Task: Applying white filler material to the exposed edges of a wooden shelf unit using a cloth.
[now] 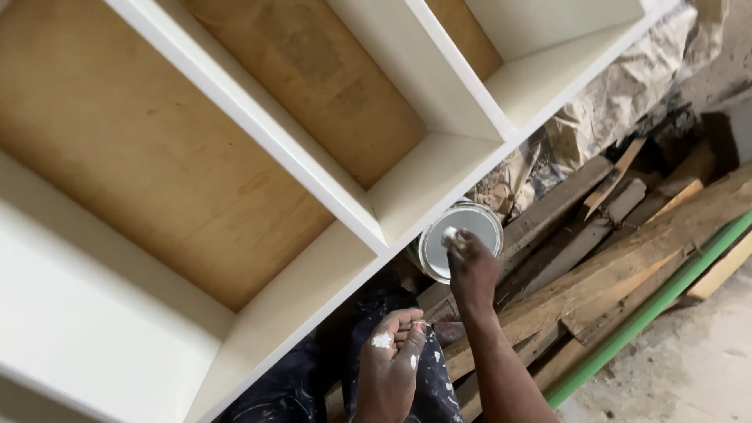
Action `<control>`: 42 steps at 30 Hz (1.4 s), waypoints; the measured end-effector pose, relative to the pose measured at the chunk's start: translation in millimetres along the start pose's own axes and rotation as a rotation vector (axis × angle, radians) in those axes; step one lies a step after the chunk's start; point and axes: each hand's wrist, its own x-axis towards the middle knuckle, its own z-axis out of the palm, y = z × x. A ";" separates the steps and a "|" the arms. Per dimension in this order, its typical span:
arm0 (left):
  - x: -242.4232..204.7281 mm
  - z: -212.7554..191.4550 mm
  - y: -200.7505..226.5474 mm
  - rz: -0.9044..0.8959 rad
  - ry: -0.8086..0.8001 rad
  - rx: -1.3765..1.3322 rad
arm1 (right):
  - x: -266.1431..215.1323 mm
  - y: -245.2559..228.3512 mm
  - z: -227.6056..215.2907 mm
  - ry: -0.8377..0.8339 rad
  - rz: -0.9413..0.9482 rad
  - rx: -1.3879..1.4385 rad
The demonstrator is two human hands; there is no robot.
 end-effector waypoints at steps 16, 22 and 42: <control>55.9 21.4 -32.4 -0.036 0.018 0.047 | 92.9 86.1 84.5 0.021 0.294 -0.213; 53.5 23.0 -25.9 -0.066 0.007 0.022 | 84.5 82.4 73.3 0.001 0.128 -0.153; 51.9 24.3 -18.8 -0.041 0.026 -0.015 | 48.8 43.8 30.8 -0.256 0.758 0.605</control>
